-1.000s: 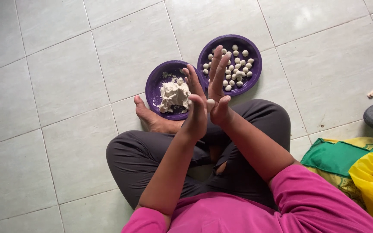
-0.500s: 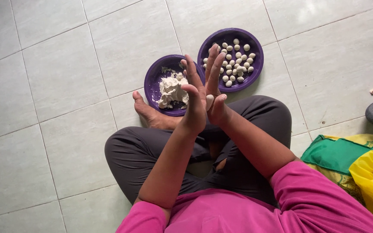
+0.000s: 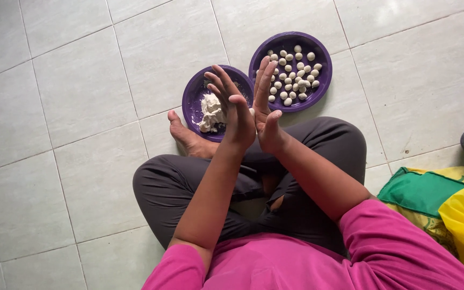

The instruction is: Rolling small pieces of white dough into balls and placing them in a bowl

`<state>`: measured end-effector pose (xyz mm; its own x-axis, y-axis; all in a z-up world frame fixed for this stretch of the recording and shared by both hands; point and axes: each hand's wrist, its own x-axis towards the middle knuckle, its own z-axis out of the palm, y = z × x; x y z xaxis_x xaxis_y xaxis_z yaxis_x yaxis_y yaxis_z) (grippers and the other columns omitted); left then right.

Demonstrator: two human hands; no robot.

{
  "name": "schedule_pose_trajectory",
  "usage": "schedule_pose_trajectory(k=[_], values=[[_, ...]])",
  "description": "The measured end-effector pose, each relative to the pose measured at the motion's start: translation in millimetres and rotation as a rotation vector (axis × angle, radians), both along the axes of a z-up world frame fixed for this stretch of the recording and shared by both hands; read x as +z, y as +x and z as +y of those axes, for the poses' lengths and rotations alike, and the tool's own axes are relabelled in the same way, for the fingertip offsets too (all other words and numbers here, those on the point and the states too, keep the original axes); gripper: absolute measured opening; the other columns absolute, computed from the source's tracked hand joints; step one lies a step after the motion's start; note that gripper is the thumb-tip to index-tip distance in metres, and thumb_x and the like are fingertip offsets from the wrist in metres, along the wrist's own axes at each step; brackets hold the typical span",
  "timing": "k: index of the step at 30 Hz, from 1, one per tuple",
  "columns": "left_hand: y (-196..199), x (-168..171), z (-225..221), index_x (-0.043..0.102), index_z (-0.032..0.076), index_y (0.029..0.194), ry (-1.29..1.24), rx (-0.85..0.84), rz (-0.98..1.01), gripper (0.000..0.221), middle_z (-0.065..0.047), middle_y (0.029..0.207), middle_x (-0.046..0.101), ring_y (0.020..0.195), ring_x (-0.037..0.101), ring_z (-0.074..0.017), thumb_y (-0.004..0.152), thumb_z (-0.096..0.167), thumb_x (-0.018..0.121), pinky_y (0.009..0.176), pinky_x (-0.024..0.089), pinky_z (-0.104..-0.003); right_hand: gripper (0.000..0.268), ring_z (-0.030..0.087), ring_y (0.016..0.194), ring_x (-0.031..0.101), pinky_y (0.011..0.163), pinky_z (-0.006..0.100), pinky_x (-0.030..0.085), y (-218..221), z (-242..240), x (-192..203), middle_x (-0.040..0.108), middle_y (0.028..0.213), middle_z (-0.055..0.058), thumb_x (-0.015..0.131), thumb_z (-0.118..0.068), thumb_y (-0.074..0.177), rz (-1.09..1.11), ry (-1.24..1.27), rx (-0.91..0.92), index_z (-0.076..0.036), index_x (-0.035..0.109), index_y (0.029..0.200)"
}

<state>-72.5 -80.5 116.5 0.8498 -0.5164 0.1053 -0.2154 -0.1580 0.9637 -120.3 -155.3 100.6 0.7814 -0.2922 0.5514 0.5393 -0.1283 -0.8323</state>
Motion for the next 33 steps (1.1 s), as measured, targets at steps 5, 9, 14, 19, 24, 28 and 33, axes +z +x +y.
schedule_pose_trajectory(k=[5,9,14,19,24,28,33], values=[[1.4,4.5,1.0,-0.013,0.019,0.165,0.054,-0.06,0.015,0.099,-0.028,0.167,-0.023,0.148,-0.024,-0.0577,0.091,0.084,-0.005,0.12,-0.013,-0.067,0.097,0.036,0.162,-0.008,0.132,0.052,-0.014,4.0,-6.1,3.2,-0.004,0.173,0.02,0.015,-0.071,0.1,0.029,0.012,0.005,0.001,0.0,0.164],[6.1,12.2,-1.4,-0.015,0.019,0.164,0.134,-0.098,0.057,0.1,-0.029,0.166,-0.024,0.148,-0.022,-0.0593,0.089,0.085,-0.007,0.12,-0.004,-0.071,0.098,0.036,0.162,-0.008,0.131,0.052,-0.014,2.6,-1.3,0.7,-0.004,0.173,0.02,0.015,-0.071,0.1,0.051,0.029,0.015,0.002,0.0,0.164],[6.2,16.2,3.3,-0.014,0.017,0.163,0.112,-0.144,0.127,0.106,-0.03,0.166,-0.022,0.148,-0.022,-0.0606,0.085,0.089,-0.006,0.119,-0.008,-0.073,0.106,0.042,0.157,-0.025,0.127,0.06,-0.016,-0.1,2.3,1.8,-0.023,0.17,0.02,0.002,-0.08,0.096,0.107,-0.141,-0.047,0.001,-0.019,0.161],[17.2,-7.9,1.8,-0.016,0.02,0.163,0.088,-0.123,0.174,0.094,-0.028,0.166,-0.025,0.149,-0.022,-0.0574,0.094,0.082,-0.004,0.12,-0.01,-0.068,0.106,0.048,0.155,-0.024,0.121,0.07,-0.014,5.9,-1.6,-11.3,-0.025,0.169,0.022,-0.003,-0.082,0.093,0.165,-0.263,-0.074,-0.003,-0.021,0.162],[13.0,5.2,4.3,-0.018,0.022,0.162,-0.037,-0.154,0.323,0.097,-0.027,0.165,-0.029,0.149,-0.023,-0.0553,0.091,0.085,0.005,0.121,-0.01,-0.066,0.102,0.049,0.155,-0.023,0.119,0.073,-0.014,5.5,-3.9,-2.7,-0.024,0.17,0.021,-0.006,-0.08,0.094,0.159,-0.262,-0.051,-0.008,-0.02,0.163],[7.5,11.8,8.4,-0.012,0.021,0.163,-0.105,-0.15,0.377,0.099,-0.029,0.165,-0.026,0.149,-0.018,-0.0577,0.092,0.084,0.017,0.12,-0.005,-0.069,0.099,0.047,0.156,-0.023,0.121,0.072,-0.014,3.6,-2.9,-1.4,-0.024,0.17,0.02,-0.009,-0.08,0.094,0.162,-0.223,-0.029,-0.01,-0.021,0.164],[6.7,24.3,6.8,-0.005,0.018,0.164,-0.2,-0.139,0.454,0.094,-0.031,0.166,-0.021,0.149,-0.017,-0.0576,0.097,0.075,0.029,0.117,-0.003,-0.071,0.096,0.045,0.156,-0.022,0.124,0.066,-0.016,7.9,-6.8,-6.9,-0.023,0.17,0.019,-0.008,-0.077,0.097,0.111,-0.195,-0.008,-0.009,-0.018,0.164]])
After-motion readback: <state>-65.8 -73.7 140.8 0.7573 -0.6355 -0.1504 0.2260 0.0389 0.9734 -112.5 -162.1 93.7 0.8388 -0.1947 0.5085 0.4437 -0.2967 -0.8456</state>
